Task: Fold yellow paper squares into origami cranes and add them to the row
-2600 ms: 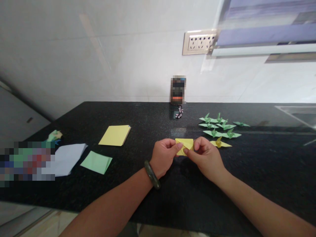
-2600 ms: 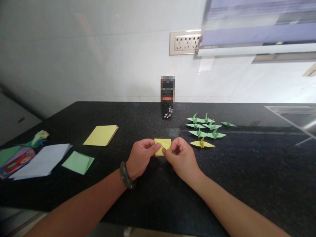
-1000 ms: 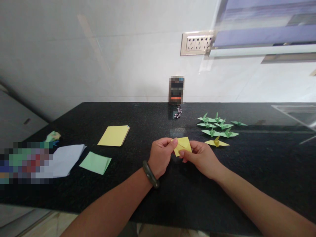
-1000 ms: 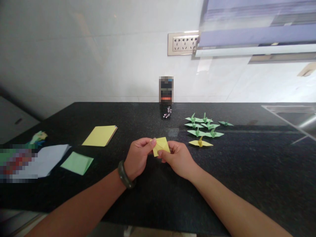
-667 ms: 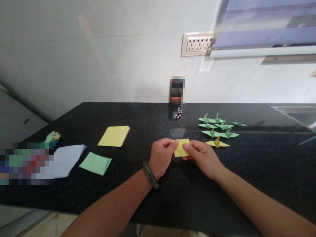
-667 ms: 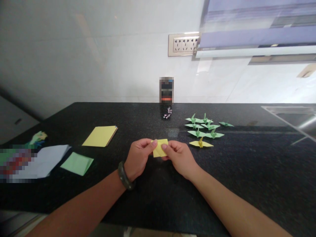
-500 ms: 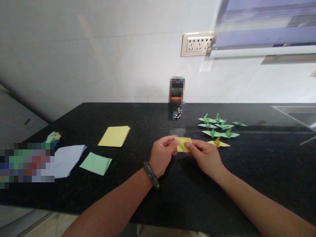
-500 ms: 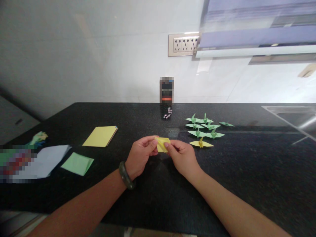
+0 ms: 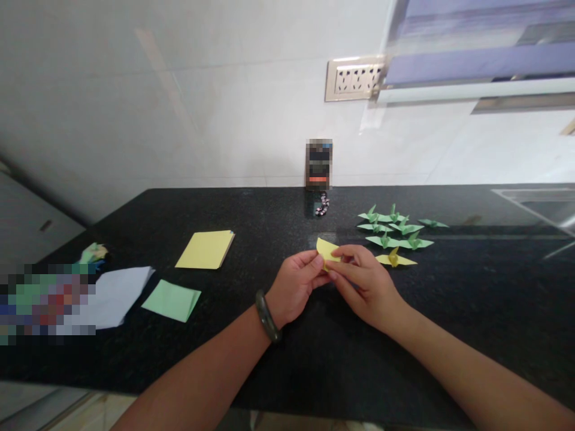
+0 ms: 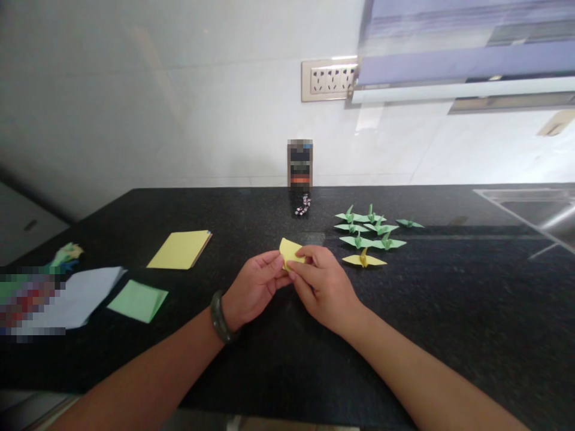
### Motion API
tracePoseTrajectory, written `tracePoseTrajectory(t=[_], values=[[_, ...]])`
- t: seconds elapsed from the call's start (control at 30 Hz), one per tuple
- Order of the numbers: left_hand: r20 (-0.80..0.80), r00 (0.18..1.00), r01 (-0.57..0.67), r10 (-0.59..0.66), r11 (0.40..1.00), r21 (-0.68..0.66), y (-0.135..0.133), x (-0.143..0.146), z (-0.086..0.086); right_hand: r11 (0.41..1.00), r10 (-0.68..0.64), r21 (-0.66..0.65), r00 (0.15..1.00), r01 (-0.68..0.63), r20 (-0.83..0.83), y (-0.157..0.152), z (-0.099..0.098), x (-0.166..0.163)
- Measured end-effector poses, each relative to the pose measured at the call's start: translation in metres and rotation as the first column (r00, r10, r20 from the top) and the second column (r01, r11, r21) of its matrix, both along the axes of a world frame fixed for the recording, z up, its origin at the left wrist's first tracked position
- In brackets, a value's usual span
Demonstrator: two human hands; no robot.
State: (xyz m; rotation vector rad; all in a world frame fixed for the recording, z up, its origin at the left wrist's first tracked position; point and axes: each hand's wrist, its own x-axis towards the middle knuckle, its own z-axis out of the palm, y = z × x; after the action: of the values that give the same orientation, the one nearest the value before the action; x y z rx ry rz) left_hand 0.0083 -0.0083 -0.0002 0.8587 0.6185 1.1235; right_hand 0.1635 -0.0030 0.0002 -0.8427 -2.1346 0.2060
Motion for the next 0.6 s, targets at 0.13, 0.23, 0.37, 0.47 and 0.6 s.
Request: tracePoseTrajectory(t=[0.13, 0.23, 0.37, 0.47, 0.6], values=[[0.053, 0.998, 0.024, -0.021, 0.997, -0.070, 0.000, 0.000, 0.003, 0.993, -0.094, -0.090, 0.986, 0.081, -0.140, 0.000, -0.001, -0.002], [0.089, 0.996, 0.032, -0.020, 0.991, -0.130, -0.002, 0.002, 0.005, 0.927, -0.255, -0.346, 0.920, 0.145, -0.298, 0.002, -0.005, -0.004], [0.029, 1.000, -0.006, 0.010, 0.986, -0.164, -0.003, 0.003, 0.004, 0.800, -0.300, -0.597, 0.902, 0.060, -0.311, 0.007, -0.008, -0.003], [-0.212, 0.977, -0.047, 0.034, 0.997, -0.055, -0.003, 0.001, 0.003, 0.862, -0.234, -0.501, 0.941, 0.084, -0.244, 0.008, -0.004, 0.000], [-0.475, 0.869, -0.099, 0.140, 0.989, 0.109, -0.004, 0.000, 0.005, 0.946, -0.062, -0.324, 0.980, -0.002, -0.190, 0.004, 0.003, 0.003]])
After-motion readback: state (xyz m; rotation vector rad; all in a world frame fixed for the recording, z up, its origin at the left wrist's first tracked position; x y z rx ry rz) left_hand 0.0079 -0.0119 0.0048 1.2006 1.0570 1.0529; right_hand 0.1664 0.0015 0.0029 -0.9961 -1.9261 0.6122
